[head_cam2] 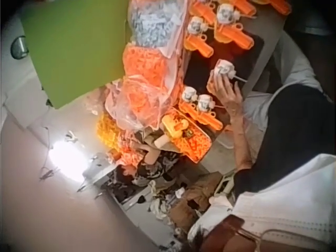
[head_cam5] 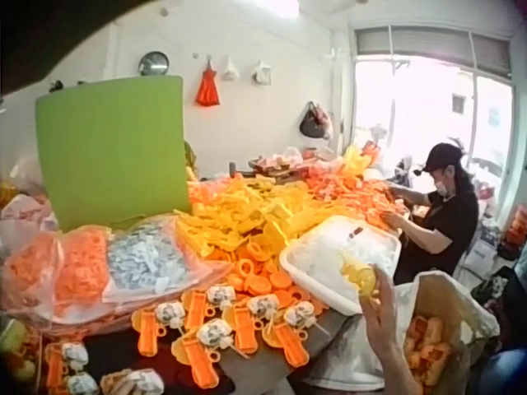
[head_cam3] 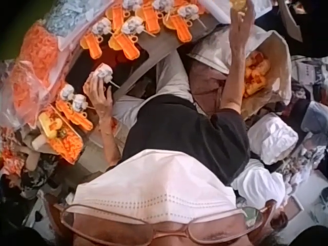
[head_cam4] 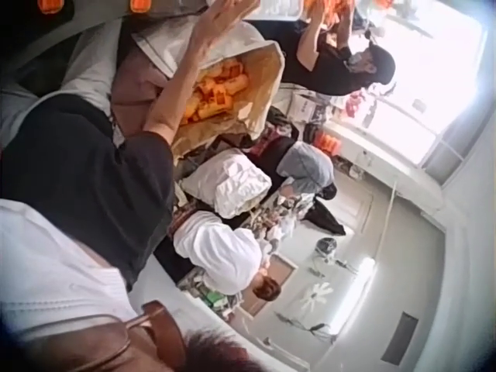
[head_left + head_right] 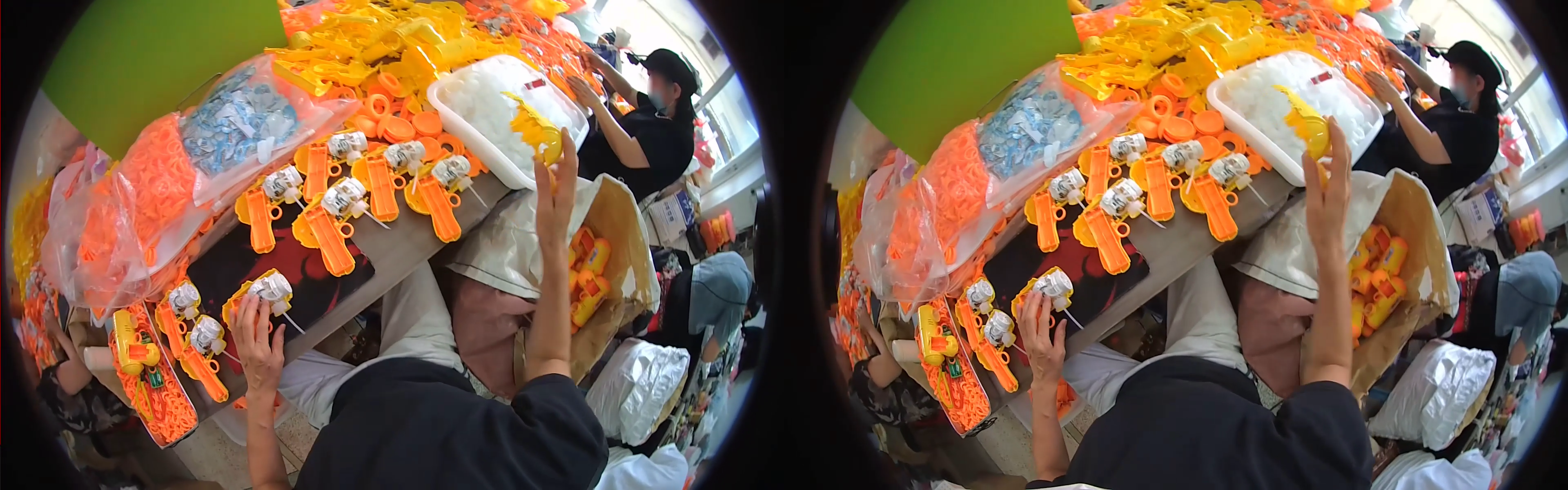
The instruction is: Assemble components onto toy blasters at a factory workstation.
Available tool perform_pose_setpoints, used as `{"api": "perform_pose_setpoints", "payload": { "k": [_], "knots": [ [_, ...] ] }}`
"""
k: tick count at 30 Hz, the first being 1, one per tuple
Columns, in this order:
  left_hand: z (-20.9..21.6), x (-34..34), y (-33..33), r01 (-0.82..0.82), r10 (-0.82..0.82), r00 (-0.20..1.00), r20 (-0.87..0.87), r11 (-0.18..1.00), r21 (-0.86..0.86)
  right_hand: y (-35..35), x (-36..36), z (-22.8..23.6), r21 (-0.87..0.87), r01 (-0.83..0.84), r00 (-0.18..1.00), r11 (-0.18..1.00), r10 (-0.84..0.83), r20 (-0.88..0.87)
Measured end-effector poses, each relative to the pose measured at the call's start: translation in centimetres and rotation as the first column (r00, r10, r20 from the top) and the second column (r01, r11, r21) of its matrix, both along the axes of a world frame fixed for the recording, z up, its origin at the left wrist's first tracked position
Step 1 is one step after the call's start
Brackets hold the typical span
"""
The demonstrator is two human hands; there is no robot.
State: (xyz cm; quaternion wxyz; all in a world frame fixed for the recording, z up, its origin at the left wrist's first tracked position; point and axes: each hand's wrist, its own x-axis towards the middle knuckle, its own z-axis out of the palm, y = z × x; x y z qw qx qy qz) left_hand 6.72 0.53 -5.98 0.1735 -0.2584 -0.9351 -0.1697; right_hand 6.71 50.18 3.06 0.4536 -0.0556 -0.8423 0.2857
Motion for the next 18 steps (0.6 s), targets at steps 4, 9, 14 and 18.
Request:
{"api": "perform_pose_setpoints", "payload": {
  "k": [4, 9, 14, 18],
  "knots": [
    [0.7, 0.7, -0.2, -0.04, 0.04, 0.999, -0.008, 0.999, -0.001, 1.8, -1.5, 1.9, -0.019, -0.171, 0.971, 0.985, 0.171, 0.167],
    [0.5, 0.1, -0.2, -0.053, 0.052, 0.999, 0.006, 0.997, 0.055, -4.3, -2.7, 0.5, -0.527, -0.374, 0.881, 0.764, 0.469, 0.055],
    [3.4, -0.2, 1.8, -0.009, -0.001, 1.0, 0.032, 0.951, 0.308, -12.5, -3.8, -1.5, -0.882, -0.455, 0.68, 0.119, 0.686, -0.259],
    [6.3, -2.9, 6.3, 0.098, -0.187, 0.98, 0.064, 0.742, 0.664, -21.8, -3.0, -3.2, -0.943, -0.167, 0.466, -0.287, 0.82, -0.332]
  ]
}}
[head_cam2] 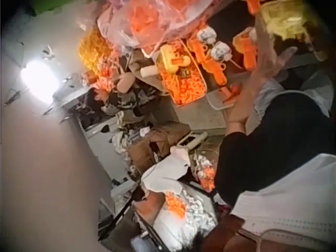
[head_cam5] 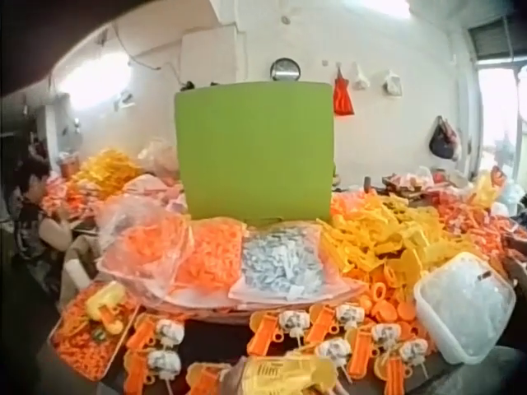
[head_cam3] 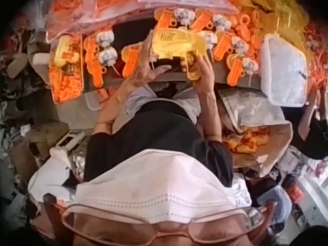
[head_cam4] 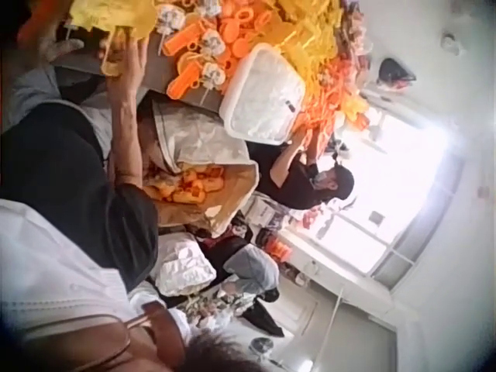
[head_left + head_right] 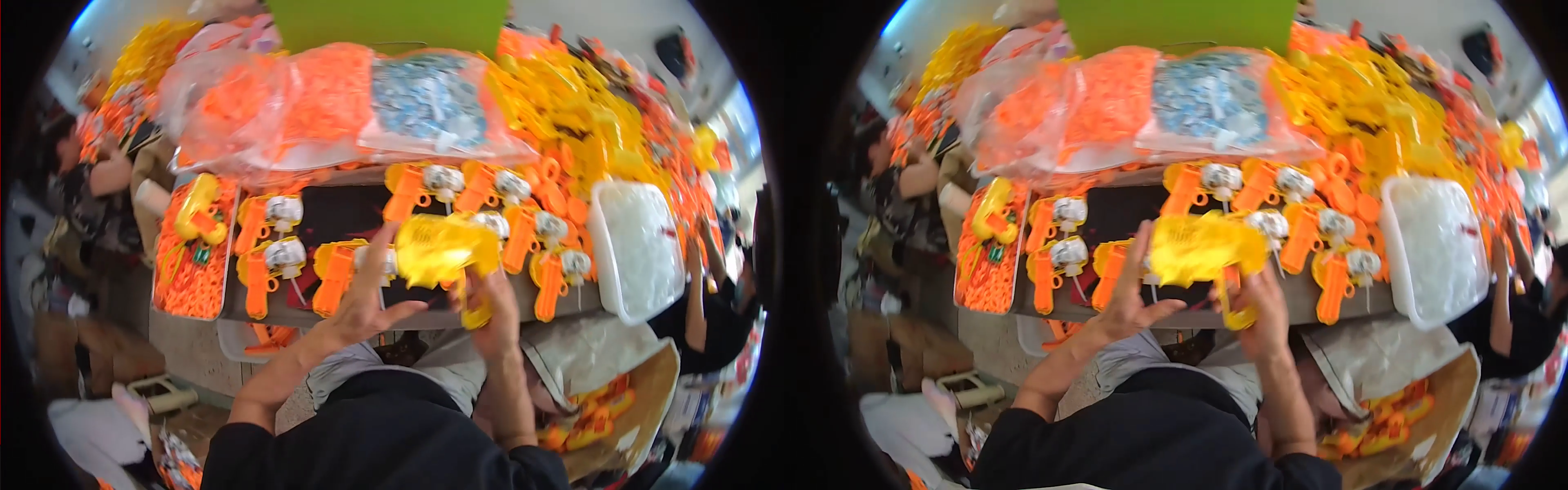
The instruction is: Assemble components onto toy blasters at a factory workstation.
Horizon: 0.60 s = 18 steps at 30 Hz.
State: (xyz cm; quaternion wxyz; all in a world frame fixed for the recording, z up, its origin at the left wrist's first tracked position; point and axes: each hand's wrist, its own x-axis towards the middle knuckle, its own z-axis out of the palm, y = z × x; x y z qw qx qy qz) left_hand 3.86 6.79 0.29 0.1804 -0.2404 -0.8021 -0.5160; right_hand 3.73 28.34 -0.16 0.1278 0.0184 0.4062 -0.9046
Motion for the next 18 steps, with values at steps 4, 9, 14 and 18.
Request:
{"api": "perform_pose_setpoints", "payload": {
  "k": [4, 9, 14, 18],
  "knots": [
    [0.5, -1.1, -0.6, 0.231, -0.292, 0.908, 0.301, 0.947, 0.221, -3.6, 1.1, -2.5, -0.525, -0.11, 0.925, 0.844, 0.28, 0.258],
    [2.0, -3.7, -0.4, 0.332, -0.367, 0.921, 0.131, 0.916, 0.226, -1.8, -0.5, -0.5, -0.407, -0.224, 0.945, 0.885, 0.3, 0.132],
    [2.5, -6.4, 1.7, 0.359, -0.453, 0.85, 0.27, 0.872, 0.332, -2.2, -0.9, -1.4, -0.463, -0.167, 0.93, 0.87, 0.296, 0.219],
    [4.6, -9.3, 1.6, 0.367, -0.376, 0.905, 0.2, 0.926, 0.081, -0.8, -2.9, -4.5, -0.446, -0.386, 0.912, 0.808, 0.407, -0.053]
  ]
}}
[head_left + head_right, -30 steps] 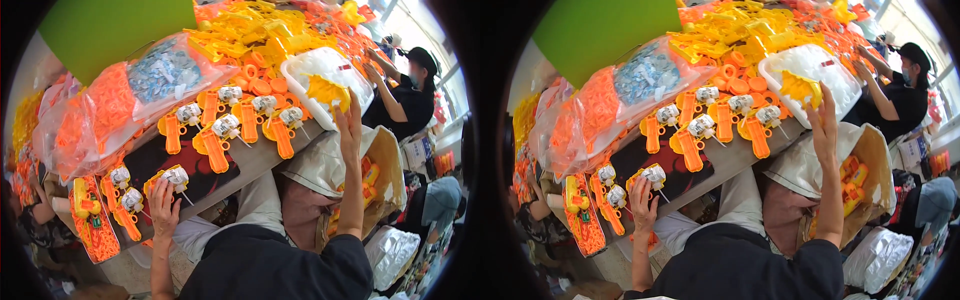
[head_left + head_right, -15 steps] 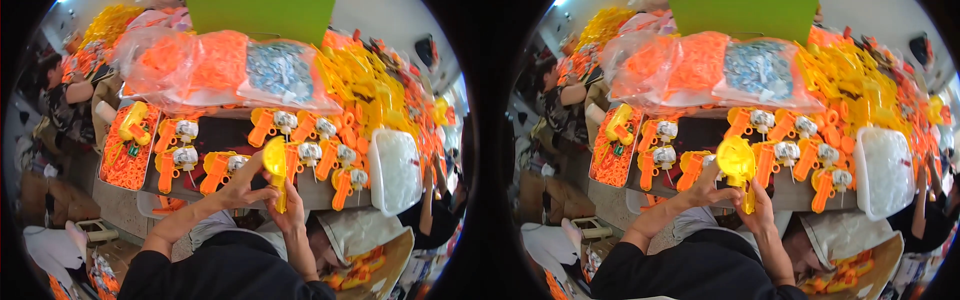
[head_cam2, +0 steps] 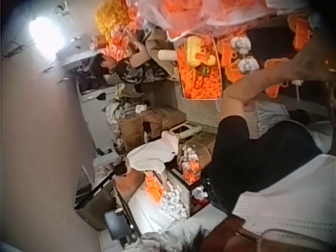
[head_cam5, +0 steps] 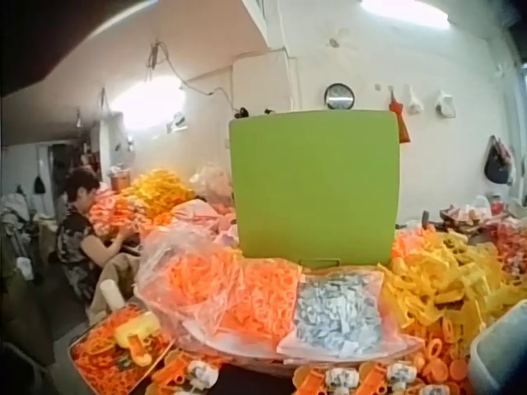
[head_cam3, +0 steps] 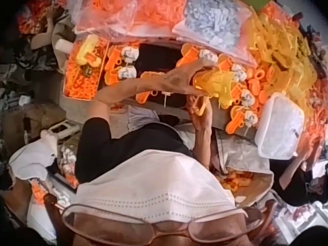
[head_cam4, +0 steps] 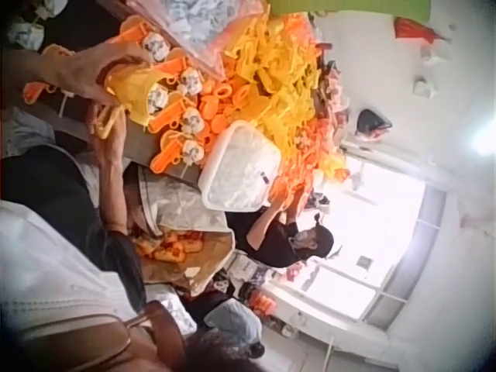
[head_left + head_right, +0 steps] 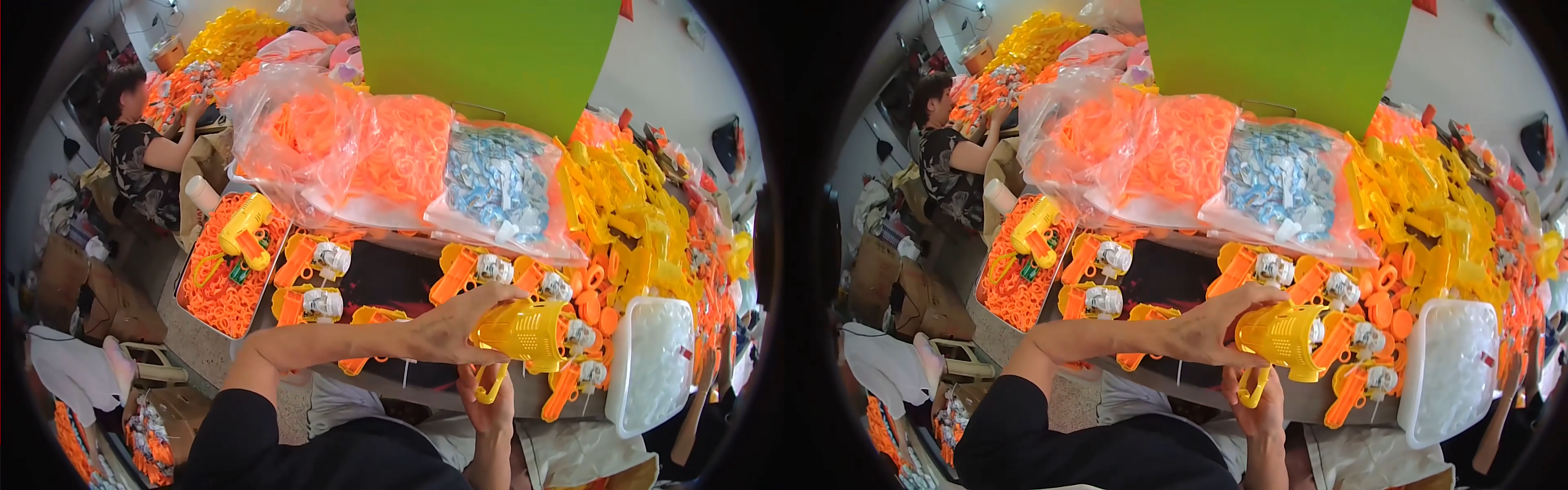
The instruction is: Assemble components onto toy blasters at a factory workstation.
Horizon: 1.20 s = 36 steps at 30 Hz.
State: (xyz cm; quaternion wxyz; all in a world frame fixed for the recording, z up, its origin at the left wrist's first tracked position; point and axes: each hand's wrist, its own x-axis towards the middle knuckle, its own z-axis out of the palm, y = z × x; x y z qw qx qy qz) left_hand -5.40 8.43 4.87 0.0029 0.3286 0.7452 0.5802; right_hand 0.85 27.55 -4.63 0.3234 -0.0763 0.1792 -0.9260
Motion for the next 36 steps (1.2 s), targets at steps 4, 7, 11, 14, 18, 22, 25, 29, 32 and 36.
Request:
{"api": "perform_pose_setpoints", "payload": {
  "k": [4, 7, 11, 14, 18, 22, 25, 29, 32, 36],
  "knots": [
    [1.8, -4.1, -2.3, -0.165, 0.121, 0.968, -0.22, 0.968, -0.192, -3.0, -0.8, 6.0, 0.267, 0.285, 0.953, 0.921, -0.303, 0.027],
    [4.7, -6.8, -3.6, -0.113, 0.08, 0.992, -0.1, 0.914, -0.389, -3.4, -2.6, 6.9, 0.504, 0.364, 0.92, 0.783, -0.216, -0.328],
    [7.1, -11.7, -5.5, -0.093, -0.013, 0.976, -0.217, 0.878, -0.47, -3.0, -6.5, 9.3, 0.665, 0.342, 0.915, 0.664, -0.075, -0.396],
    [10.5, -22.6, -14.1, -0.583, 0.329, 0.786, -0.524, 0.677, -0.449, -2.6, -8.9, 9.7, 0.673, 0.426, 0.894, 0.604, -0.166, -0.417],
    [10.7, -34.9, -28.8, -0.819, 0.299, 0.536, -0.789, -0.041, -0.572, -1.1, -11.4, 10.9, 0.781, 0.34, 0.938, 0.524, -0.131, -0.321],
    [4.2, -38.6, -37.8, -0.751, 0.315, 0.577, -0.754, -0.158, -0.641, -0.8, -15.0, 11.7, 0.877, 0.223, 0.97, 0.426, -0.004, -0.244],
    [1.1, -39.9, -39.1, -0.806, 0.479, 0.43, -0.766, -0.179, -0.564, -2.5, -18.5, 13.6, 0.908, 0.233, 0.948, 0.348, 0.129, -0.292],
    [2.4, -40.5, -37.0, -0.6, 0.624, 0.539, -0.566, -0.188, -0.778, -5.5, -23.0, 14.9, 0.885, 0.201, 0.888, 0.421, 0.303, -0.346],
    [1.3, -41.4, -37.4, -0.654, 0.486, 0.551, -0.679, -0.254, -0.713, -9.2, -26.0, 14.3, 0.856, 0.155, 0.846, 0.493, 0.382, -0.373],
    [2.8, -41.1, -43.3, -0.906, 0.226, 0.376, -0.899, -0.115, -0.408, -16.4, -28.3, 13.8, 0.76, 0.084, 0.77, 0.644, 0.443, -0.46]
  ]
}}
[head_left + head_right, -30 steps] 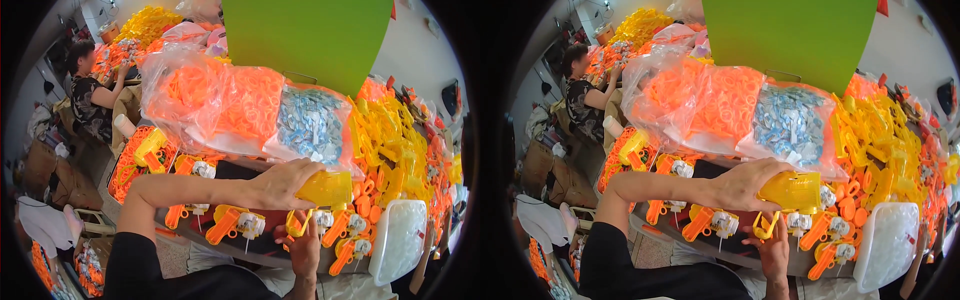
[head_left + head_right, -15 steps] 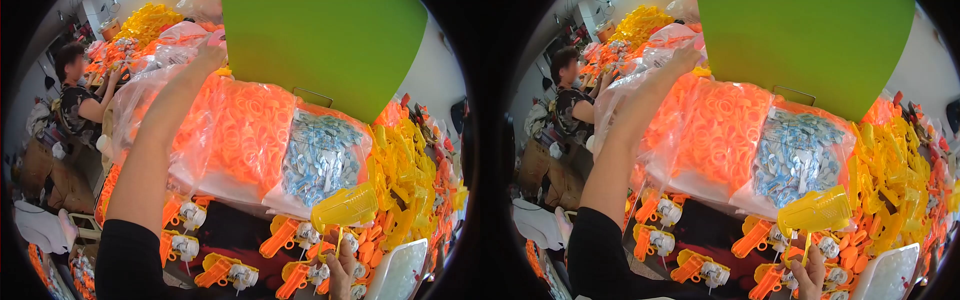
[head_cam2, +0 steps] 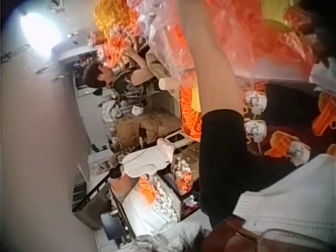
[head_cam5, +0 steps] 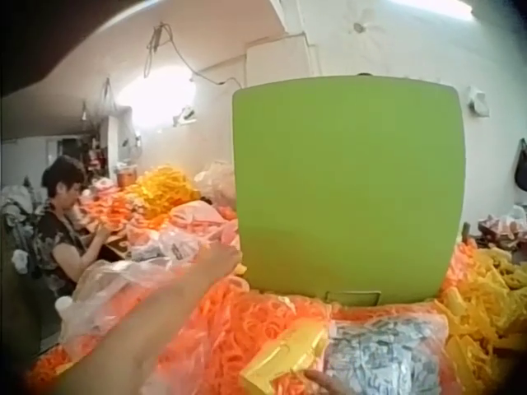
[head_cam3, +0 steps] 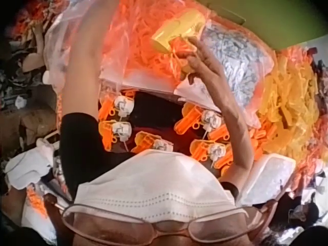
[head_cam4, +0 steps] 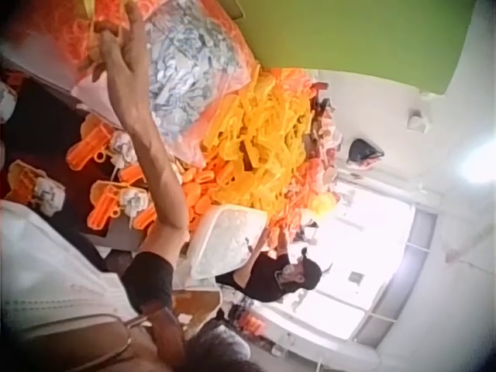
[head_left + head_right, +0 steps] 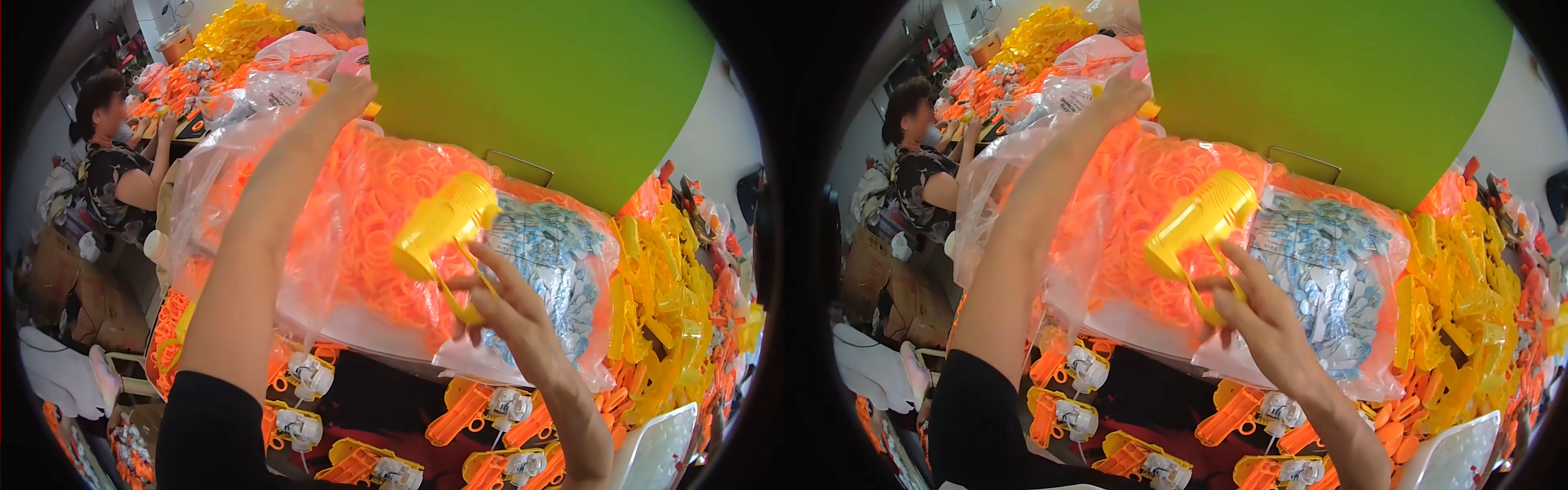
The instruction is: Assemble components onto toy blasters at a factory workstation.
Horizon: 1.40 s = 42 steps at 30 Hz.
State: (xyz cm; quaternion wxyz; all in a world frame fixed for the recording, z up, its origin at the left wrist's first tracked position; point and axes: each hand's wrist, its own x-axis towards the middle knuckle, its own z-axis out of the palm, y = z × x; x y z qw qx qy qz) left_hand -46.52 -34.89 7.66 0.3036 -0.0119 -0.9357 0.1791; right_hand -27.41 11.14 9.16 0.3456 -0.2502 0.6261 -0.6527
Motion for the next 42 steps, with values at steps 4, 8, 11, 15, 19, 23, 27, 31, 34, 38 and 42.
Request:
{"api": "perform_pose_setpoints", "payload": {
  "k": [4, 8, 11, 15, 19, 23, 27, 31, 34, 38, 42],
  "knots": [
    [8.8, 1.4, 9.3, 0.033, 0.037, 0.98, 0.196, 0.939, -0.343, -3.7, -2.4, -1.4, -0.046, 0.037, 0.987, 0.998, -0.043, -0.157],
    [15.9, 8.1, 12.2, 0.512, -0.502, 0.853, 0.139, 0.858, -0.041, -6.0, -2.8, -3.9, 0.142, 0.345, 0.534, 0.928, -0.07, -0.843],
    [16.7, 15.8, 15.5, 0.68, -0.729, 0.684, -0.016, 0.646, -0.346, -6.1, -0.7, -3.1, 0.122, 0.566, 0.197, 0.816, 0.01, -0.98],
    [12.8, 24.0, 18.5, 0.714, -0.804, 0.595, -0.026, 0.543, -0.442, -2.8, 0.7, -3.8, 0.024, 0.553, 0.236, 0.833, -0.129, -0.963],
    [11.4, 29.6, 20.0, 0.75, -0.808, 0.588, -0.035, 0.561, -0.351, 0.6, 5.4, -1.0, -0.058, 0.504, 0.383, 0.862, -0.283, -0.879],
    [12.0, 33.1, 21.9, 0.803, -0.804, 0.591, 0.068, 0.577, -0.149, 2.4, 10.6, 1.9, -0.299, 0.451, 0.11, 0.841, -0.384, -0.917],
    [10.0, 36.6, 21.7, 0.518, -0.792, 0.609, -0.051, 0.347, 0.782, 6.3, 16.9, 3.6, -0.287, 0.35, 0.419, 0.892, -0.423, -0.803],
    [9.3, 41.5, 27.1, 0.282, -0.81, 0.564, 0.164, 0.375, 0.883, 11.3, 22.7, 0.7, -0.167, 0.494, 0.644, 0.853, -0.488, -0.59],
    [2.0, 43.3, 27.7, 0.067, -0.773, 0.534, 0.343, 0.443, 0.894, 13.4, 26.3, -6.1, -0.221, 0.448, 0.81, 0.866, -0.498, -0.309],
    [-3.2, 44.8, 30.5, 0.139, -0.816, 0.358, 0.453, 0.526, 0.839, 12.0, 30.2, -13.1, -0.125, 0.536, 0.79, 0.835, -0.548, -0.275],
    [-4.6, 43.1, 32.7, 0.109, -0.82, 0.163, 0.548, 0.568, 0.816, 9.8, 30.5, -16.6, -0.018, 0.592, 0.7, 0.805, -0.526, -0.483]
  ]
}}
